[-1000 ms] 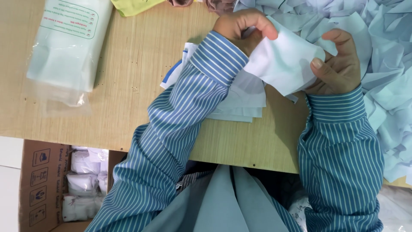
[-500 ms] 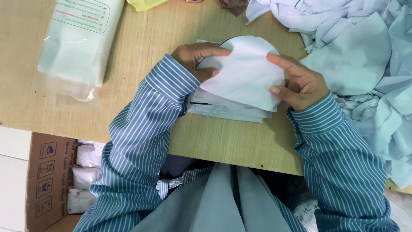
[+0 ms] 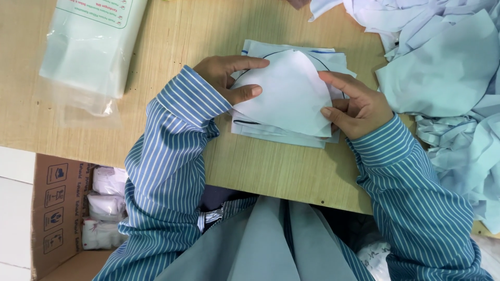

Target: The person picks up white fabric pieces from a pile, aligns them, folds them, and places them onto a stack on a wooden table.

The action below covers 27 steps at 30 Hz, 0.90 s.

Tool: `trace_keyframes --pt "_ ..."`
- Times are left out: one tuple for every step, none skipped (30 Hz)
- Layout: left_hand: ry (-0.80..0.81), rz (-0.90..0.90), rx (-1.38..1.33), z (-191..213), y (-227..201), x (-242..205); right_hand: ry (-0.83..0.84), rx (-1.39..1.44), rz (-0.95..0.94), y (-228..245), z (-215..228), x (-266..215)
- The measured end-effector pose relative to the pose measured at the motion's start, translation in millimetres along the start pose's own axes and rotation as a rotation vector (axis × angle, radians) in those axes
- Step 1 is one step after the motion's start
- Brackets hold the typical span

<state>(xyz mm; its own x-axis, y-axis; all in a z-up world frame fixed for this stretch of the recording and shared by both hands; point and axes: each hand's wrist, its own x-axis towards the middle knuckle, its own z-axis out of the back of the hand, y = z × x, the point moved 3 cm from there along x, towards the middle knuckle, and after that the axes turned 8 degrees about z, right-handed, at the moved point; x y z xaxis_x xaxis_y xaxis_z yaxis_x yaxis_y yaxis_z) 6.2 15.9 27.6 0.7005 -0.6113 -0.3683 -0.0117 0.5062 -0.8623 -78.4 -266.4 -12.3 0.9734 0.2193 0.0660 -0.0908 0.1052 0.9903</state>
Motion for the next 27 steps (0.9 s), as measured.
trace_keyframes --pt "-0.068 0.017 0.032 2 1 -1 0.013 -0.109 0.02 8 -2 0" --pt "-0.137 0.033 0.065 3 2 -3 0.026 -0.22 0.041 17 -3 0" --pt "-0.136 0.034 0.066 5 4 -3 0.026 -0.219 0.041 17 -2 0" --pt "-0.119 0.038 0.021 6 7 -3 0.007 -0.238 0.065 18 -1 1" --pt "-0.101 0.041 -0.024 7 9 -3 -0.013 -0.256 0.09 18 1 1" --pt "-0.101 0.042 -0.023 6 12 -1 -0.013 -0.256 0.09 18 1 1" --pt "-0.114 0.067 -0.007 6 15 1 -0.044 -0.301 0.072 18 3 0" --pt "-0.128 0.093 0.008 6 18 3 -0.074 -0.345 0.053 18 4 -1" --pt "-0.127 0.094 0.007 6 18 2 -0.073 -0.344 0.051 18 4 -1" --pt "-0.12 0.094 -0.014 6 18 1 -0.077 -0.347 0.055 19 3 0" --pt "-0.113 0.093 -0.035 6 18 1 -0.081 -0.35 0.058 20 3 0" --pt "-0.114 0.091 -0.034 6 17 1 -0.083 -0.351 0.06 19 4 0" --pt "-0.093 0.127 -0.013 6 17 2 -0.085 -0.387 0.102 19 5 0" --pt "-0.073 0.164 0.006 6 17 3 -0.086 -0.423 0.144 19 6 0" --pt "-0.074 0.164 0.006 6 22 5 -0.086 -0.424 0.144 10 12 -1" --pt "-0.079 0.139 0.048 5 26 7 -0.096 -0.601 0.232 5 18 -2" --pt "-0.084 0.113 0.089 5 30 9 -0.103 -0.778 0.32 -1 23 -4" --pt "-0.083 0.112 0.09 6 32 10 -0.104 -0.778 0.319 -1 23 -4" --pt "-0.074 0.108 0.098 7 33 11 -0.094 -0.749 0.36 0 22 -4" --pt "-0.065 0.103 0.105 8 34 12 -0.084 -0.718 0.402 2 22 -4" --pt "-0.065 0.103 0.106 6 36 13 -0.085 -0.718 0.402 -2 22 -4" --pt "-0.123 0.06 0.16 6 36 13 -0.034 -0.737 0.433 -5 21 -4" --pt "-0.18 0.017 0.215 6 36 14 0.018 -0.755 0.464 -8 20 -4" --pt "-0.182 0.017 0.216 5 30 13 0.017 -0.754 0.466 -8 20 -5" --pt "-0.206 -0.007 0.173 5 24 13 0.011 -0.783 0.466 -9 20 -5" --pt "-0.228 -0.032 0.13 5 17 12 0.002 -0.812 0.465 -10 20 -7" --pt "-0.228 -0.033 0.132 0 13 16 0.0 -0.811 0.466 -5 22 -7"
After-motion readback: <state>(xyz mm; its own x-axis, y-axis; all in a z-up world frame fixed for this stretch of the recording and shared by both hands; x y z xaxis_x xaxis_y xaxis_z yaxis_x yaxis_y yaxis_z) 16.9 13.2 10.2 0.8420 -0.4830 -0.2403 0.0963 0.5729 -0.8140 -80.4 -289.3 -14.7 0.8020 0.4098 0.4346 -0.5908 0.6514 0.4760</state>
